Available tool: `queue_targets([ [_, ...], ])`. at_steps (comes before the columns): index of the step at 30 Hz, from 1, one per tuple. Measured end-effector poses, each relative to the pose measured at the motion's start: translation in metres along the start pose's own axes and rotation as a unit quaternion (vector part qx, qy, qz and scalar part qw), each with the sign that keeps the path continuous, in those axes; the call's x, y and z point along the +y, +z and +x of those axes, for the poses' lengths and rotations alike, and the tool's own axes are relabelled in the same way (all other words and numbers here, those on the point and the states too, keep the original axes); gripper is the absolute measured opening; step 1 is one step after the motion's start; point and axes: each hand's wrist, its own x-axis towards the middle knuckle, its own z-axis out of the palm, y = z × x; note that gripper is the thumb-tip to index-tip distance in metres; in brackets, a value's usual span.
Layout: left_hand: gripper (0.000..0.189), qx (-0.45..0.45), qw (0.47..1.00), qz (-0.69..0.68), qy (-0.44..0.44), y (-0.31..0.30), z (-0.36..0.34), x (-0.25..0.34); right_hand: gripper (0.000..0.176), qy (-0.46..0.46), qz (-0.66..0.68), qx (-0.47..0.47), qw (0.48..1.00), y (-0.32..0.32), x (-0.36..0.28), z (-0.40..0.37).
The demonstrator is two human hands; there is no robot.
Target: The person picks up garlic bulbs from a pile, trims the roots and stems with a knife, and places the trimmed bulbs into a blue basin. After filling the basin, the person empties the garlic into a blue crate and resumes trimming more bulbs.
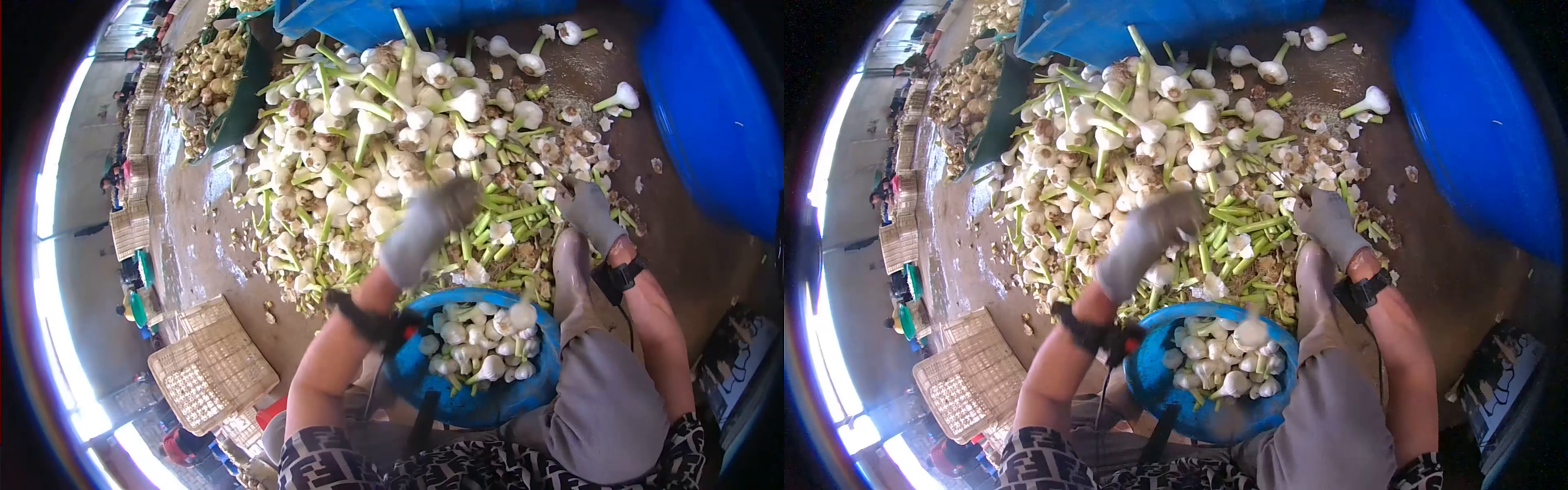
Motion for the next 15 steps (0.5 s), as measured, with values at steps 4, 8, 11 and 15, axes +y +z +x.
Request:
queue_targets([
  [4,0.055,0.348,0.914,-0.099,-0.185,-0.045,0.076,0.02,0.032,0.011,0.031,-0.022,0.999,0.013,0.003,0.0],
  [8,0.045,0.471,0.834,0.258,-0.125,-0.039,0.119,-0.019,0.037,0.044,0.041,-0.03,0.998,0.012,0.002,-0.004],
  [11,0.035,0.427,0.868,0.223,-0.118,-0.039,0.108,-0.025,0.038,0.049,0.033,-0.03,0.998,0.015,0.006,-0.004],
  [15,0.022,0.37,0.929,0.017,-0.028,-0.027,0.087,-0.047,0.035,0.036,0.042,-0.029,0.998,0.012,0.004,-0.008],
])
